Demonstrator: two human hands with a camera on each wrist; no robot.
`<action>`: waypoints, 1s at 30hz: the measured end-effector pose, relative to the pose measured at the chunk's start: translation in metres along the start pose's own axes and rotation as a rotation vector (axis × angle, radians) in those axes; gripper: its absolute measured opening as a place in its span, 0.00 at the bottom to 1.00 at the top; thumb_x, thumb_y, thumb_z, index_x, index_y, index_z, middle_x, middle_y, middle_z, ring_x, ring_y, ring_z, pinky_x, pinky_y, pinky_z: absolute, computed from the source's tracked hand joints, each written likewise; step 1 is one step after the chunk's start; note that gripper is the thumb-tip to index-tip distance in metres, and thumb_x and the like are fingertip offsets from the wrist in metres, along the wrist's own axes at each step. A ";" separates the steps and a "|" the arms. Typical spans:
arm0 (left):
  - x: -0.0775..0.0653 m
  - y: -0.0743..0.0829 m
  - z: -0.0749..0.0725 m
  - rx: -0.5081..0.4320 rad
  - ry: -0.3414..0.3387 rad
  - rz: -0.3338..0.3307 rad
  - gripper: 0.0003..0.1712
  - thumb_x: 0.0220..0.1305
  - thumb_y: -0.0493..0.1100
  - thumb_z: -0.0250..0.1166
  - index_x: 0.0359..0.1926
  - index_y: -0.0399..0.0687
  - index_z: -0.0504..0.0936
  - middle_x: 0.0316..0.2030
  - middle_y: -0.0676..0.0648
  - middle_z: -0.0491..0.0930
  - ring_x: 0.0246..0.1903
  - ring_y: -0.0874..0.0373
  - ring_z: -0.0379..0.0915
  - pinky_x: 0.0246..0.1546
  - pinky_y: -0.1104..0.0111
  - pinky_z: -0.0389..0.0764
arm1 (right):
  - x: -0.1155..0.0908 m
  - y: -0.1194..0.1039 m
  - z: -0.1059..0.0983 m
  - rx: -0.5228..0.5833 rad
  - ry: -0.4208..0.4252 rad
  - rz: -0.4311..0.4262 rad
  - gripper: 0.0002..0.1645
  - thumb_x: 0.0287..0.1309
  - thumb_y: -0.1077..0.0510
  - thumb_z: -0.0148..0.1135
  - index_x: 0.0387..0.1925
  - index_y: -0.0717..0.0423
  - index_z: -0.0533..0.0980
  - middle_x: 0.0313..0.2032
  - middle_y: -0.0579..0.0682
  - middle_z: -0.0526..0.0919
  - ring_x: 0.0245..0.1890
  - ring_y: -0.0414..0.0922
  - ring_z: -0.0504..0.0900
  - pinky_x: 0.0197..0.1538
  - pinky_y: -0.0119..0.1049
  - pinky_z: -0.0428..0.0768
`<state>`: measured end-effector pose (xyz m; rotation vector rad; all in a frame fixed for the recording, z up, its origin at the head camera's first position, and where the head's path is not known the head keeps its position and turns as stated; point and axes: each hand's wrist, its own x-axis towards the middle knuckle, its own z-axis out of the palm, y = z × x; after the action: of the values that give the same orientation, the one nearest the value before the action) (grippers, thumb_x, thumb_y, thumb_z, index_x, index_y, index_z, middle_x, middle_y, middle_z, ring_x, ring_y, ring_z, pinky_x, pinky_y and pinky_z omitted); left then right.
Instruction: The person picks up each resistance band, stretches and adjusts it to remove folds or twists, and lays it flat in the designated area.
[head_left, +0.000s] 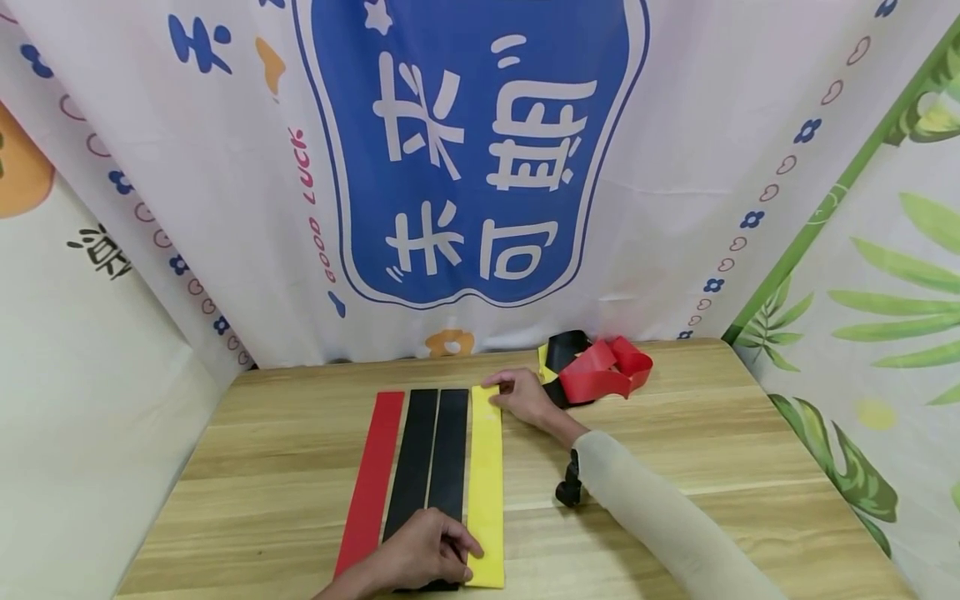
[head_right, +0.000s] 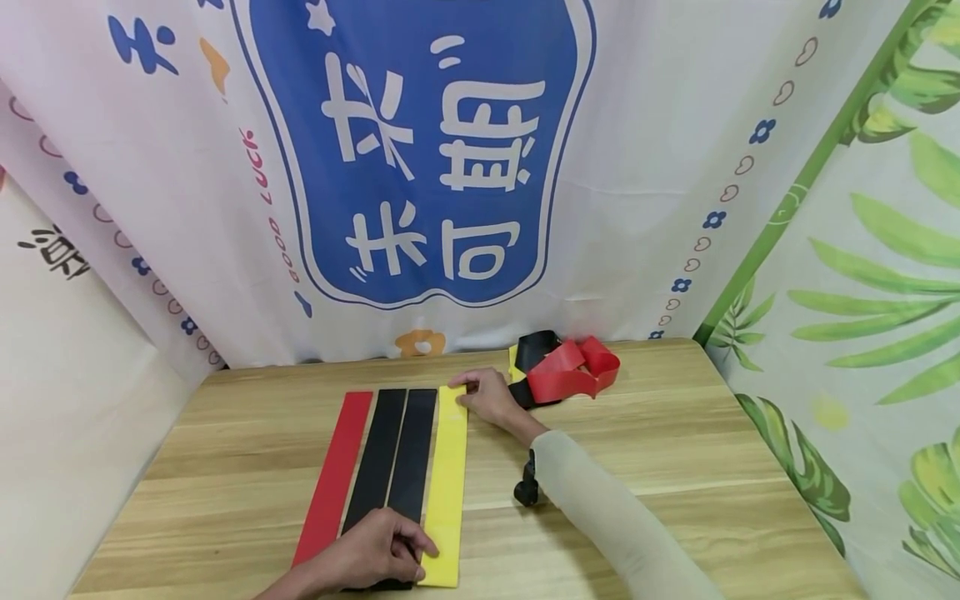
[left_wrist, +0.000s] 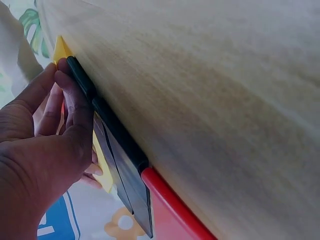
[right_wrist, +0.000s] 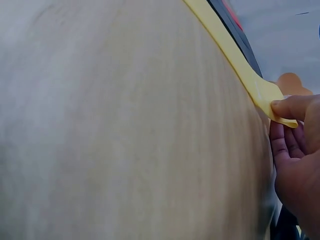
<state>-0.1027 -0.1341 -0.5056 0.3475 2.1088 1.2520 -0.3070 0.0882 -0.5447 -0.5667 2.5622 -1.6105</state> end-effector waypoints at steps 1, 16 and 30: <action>0.000 0.000 0.000 0.001 0.000 -0.003 0.11 0.59 0.29 0.77 0.40 0.49 0.93 0.30 0.52 0.86 0.28 0.59 0.77 0.31 0.72 0.82 | 0.000 0.000 0.000 -0.005 0.001 -0.006 0.15 0.60 0.70 0.74 0.47 0.56 0.90 0.48 0.52 0.90 0.41 0.43 0.82 0.46 0.34 0.83; 0.000 0.003 0.001 0.041 -0.018 0.004 0.09 0.60 0.30 0.76 0.38 0.48 0.93 0.27 0.53 0.85 0.26 0.61 0.75 0.28 0.75 0.76 | 0.000 0.001 0.005 -0.105 -0.002 -0.045 0.14 0.59 0.70 0.75 0.46 0.56 0.89 0.47 0.51 0.89 0.38 0.42 0.79 0.43 0.33 0.81; 0.005 0.008 -0.007 0.090 0.005 0.035 0.06 0.63 0.35 0.76 0.41 0.49 0.92 0.26 0.53 0.83 0.23 0.60 0.75 0.24 0.72 0.81 | -0.012 -0.010 -0.010 -0.117 0.025 -0.077 0.17 0.61 0.70 0.73 0.51 0.58 0.89 0.53 0.51 0.88 0.52 0.49 0.86 0.58 0.46 0.85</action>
<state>-0.1123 -0.1320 -0.4981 0.4223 2.1763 1.1816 -0.2957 0.0971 -0.5332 -0.6664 2.6984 -1.5057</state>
